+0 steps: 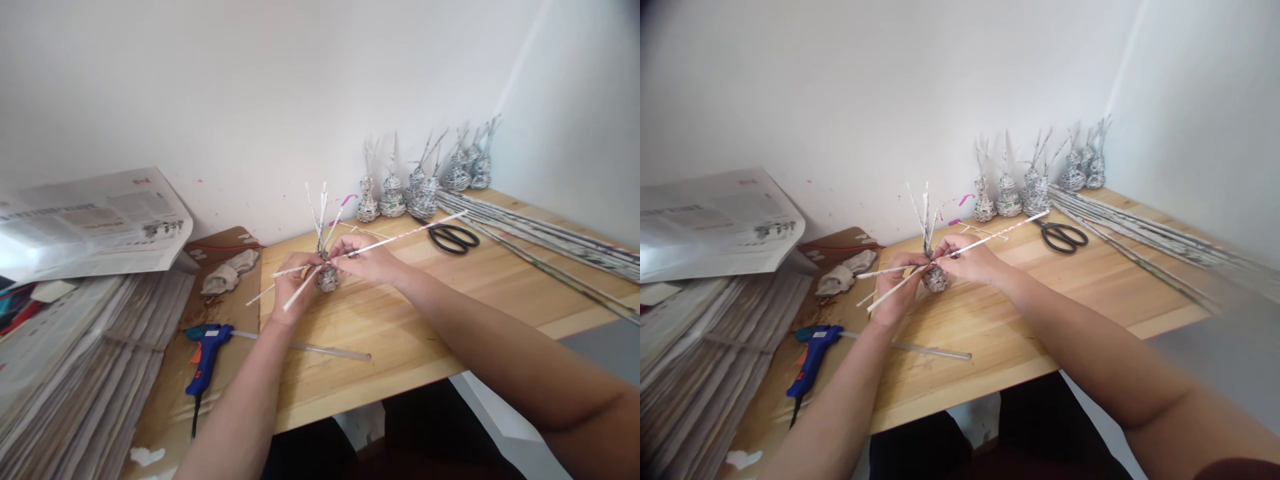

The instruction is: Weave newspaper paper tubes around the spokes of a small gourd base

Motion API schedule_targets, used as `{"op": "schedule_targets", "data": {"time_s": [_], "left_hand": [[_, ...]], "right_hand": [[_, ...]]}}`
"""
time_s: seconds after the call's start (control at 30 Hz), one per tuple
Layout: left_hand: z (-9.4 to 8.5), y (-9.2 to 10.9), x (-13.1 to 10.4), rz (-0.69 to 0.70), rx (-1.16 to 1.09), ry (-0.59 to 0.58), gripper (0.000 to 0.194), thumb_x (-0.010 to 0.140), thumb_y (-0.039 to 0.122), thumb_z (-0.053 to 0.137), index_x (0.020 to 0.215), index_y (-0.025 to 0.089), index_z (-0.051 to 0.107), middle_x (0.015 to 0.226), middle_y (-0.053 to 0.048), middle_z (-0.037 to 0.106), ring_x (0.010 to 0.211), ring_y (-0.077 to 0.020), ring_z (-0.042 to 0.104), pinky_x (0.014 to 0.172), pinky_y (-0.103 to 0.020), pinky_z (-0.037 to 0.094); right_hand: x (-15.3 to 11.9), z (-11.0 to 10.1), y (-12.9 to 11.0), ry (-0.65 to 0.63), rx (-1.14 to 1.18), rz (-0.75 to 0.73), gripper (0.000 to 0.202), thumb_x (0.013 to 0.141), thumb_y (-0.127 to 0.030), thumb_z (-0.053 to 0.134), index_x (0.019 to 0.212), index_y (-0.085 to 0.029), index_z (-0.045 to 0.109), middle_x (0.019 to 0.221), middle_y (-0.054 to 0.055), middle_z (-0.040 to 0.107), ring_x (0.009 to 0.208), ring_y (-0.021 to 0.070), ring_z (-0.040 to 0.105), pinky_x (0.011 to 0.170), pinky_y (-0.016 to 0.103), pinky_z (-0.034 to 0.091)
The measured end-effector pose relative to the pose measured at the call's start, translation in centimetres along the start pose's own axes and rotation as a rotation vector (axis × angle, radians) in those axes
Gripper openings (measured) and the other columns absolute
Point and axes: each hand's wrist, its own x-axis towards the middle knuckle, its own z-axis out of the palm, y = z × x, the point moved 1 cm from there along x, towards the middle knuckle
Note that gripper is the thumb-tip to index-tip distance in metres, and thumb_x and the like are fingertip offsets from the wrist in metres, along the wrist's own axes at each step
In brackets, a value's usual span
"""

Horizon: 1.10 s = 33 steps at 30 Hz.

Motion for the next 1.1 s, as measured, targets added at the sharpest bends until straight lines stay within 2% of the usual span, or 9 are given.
{"op": "schedule_targets", "data": {"time_s": [0.1, 0.17, 0.27, 0.37, 0.5, 0.7, 0.87, 1.0, 1.1], "left_hand": [[-0.1, -0.1, 0.1, -0.044, -0.030, -0.008, 0.003, 0.086, 0.023, 0.068, 0.084, 0.023, 0.070, 0.086, -0.004, 0.072, 0.086, -0.0196, 0.066, 0.082, -0.035, 0.051], [-0.2, -0.4, 0.3, -0.072, -0.049, -0.026, 0.005, 0.087, 0.025, 0.067, 0.084, 0.022, 0.069, 0.086, -0.004, 0.072, 0.086, -0.0196, 0.066, 0.083, -0.035, 0.051], [-0.1, -0.8, 0.4, -0.102, -0.132, -0.068, 0.008, 0.087, 0.028, 0.065, 0.084, 0.020, 0.068, 0.087, -0.004, 0.071, 0.087, -0.0192, 0.066, 0.086, -0.035, 0.051], [-0.1, -1.0, 0.5, -0.116, -0.210, -0.116, 0.008, 0.088, 0.027, 0.065, 0.084, 0.021, 0.066, 0.087, -0.004, 0.070, 0.086, -0.0188, 0.066, 0.086, -0.036, 0.052], [-0.1, -0.9, 0.5, -0.099, -0.245, -0.137, 0.006, 0.088, 0.024, 0.065, 0.083, 0.022, 0.066, 0.087, -0.005, 0.069, 0.088, -0.0195, 0.065, 0.086, -0.038, 0.052], [-0.1, -1.0, 0.5, -0.080, -0.245, -0.165, 0.006, 0.089, 0.025, 0.063, 0.084, 0.023, 0.065, 0.089, -0.006, 0.070, 0.089, -0.0201, 0.066, 0.086, -0.040, 0.053], [-0.1, -0.7, 0.4, -0.046, -0.209, -0.171, 0.006, 0.090, 0.025, 0.063, 0.084, 0.023, 0.064, 0.090, -0.006, 0.071, 0.087, -0.0198, 0.067, 0.083, -0.039, 0.054], [0.0, -0.5, 0.3, -0.029, -0.192, -0.203, 0.006, 0.091, 0.028, 0.062, 0.087, 0.023, 0.064, 0.092, -0.007, 0.071, 0.086, -0.0198, 0.067, 0.079, -0.038, 0.054], [0.1, -0.4, 0.2, -0.010, -0.181, -0.221, 0.007, 0.092, 0.028, 0.062, 0.088, 0.023, 0.064, 0.093, -0.006, 0.070, 0.090, -0.0201, 0.065, 0.083, -0.038, 0.053]], "right_hand": [[0.2, -0.3, 0.0, -0.034, -0.012, -0.035, 0.015, 0.073, -0.016, 0.065, 0.088, -0.017, 0.064, 0.080, 0.003, 0.070, 0.070, 0.0149, 0.064, 0.065, 0.027, 0.049], [0.3, -0.5, 0.1, 0.011, -0.025, -0.060, 0.018, 0.072, -0.015, 0.066, 0.090, -0.016, 0.065, 0.085, 0.004, 0.070, 0.076, 0.0156, 0.065, 0.069, 0.028, 0.050], [0.5, -0.5, 0.1, 0.127, -0.031, -0.070, 0.010, 0.076, -0.019, 0.066, 0.085, -0.015, 0.067, 0.082, 0.004, 0.070, 0.074, 0.0149, 0.063, 0.067, 0.027, 0.049], [0.5, -0.2, -0.2, 0.159, -0.081, -0.059, 0.006, 0.078, -0.022, 0.068, 0.078, -0.016, 0.069, 0.075, 0.002, 0.069, 0.068, 0.0134, 0.060, 0.063, 0.026, 0.046], [0.3, 0.3, -0.3, 0.156, -0.113, -0.018, 0.007, 0.075, -0.022, 0.073, 0.077, -0.017, 0.069, 0.071, 0.000, 0.068, 0.062, 0.0115, 0.057, 0.060, 0.025, 0.044], [0.8, 0.9, 1.2, 0.118, -0.065, -0.012, 0.004, 0.076, -0.017, 0.067, 0.080, -0.018, 0.068, 0.073, 0.001, 0.069, 0.065, 0.0130, 0.060, 0.060, 0.025, 0.046], [0.8, 0.6, 1.0, 0.208, -0.053, 0.020, 0.005, 0.075, -0.017, 0.065, 0.080, -0.017, 0.066, 0.075, 0.002, 0.069, 0.066, 0.0137, 0.062, 0.062, 0.025, 0.048], [0.7, 0.1, 0.5, 0.290, -0.102, 0.084, 0.012, 0.072, -0.025, 0.072, 0.077, -0.017, 0.066, 0.068, 0.001, 0.068, 0.061, 0.0139, 0.061, 0.055, 0.024, 0.043], [0.5, -0.1, 0.3, 0.280, -0.181, 0.103, 0.014, 0.073, -0.030, 0.073, 0.073, -0.016, 0.068, 0.065, 0.002, 0.068, 0.059, 0.0140, 0.060, 0.052, 0.023, 0.041]]}}
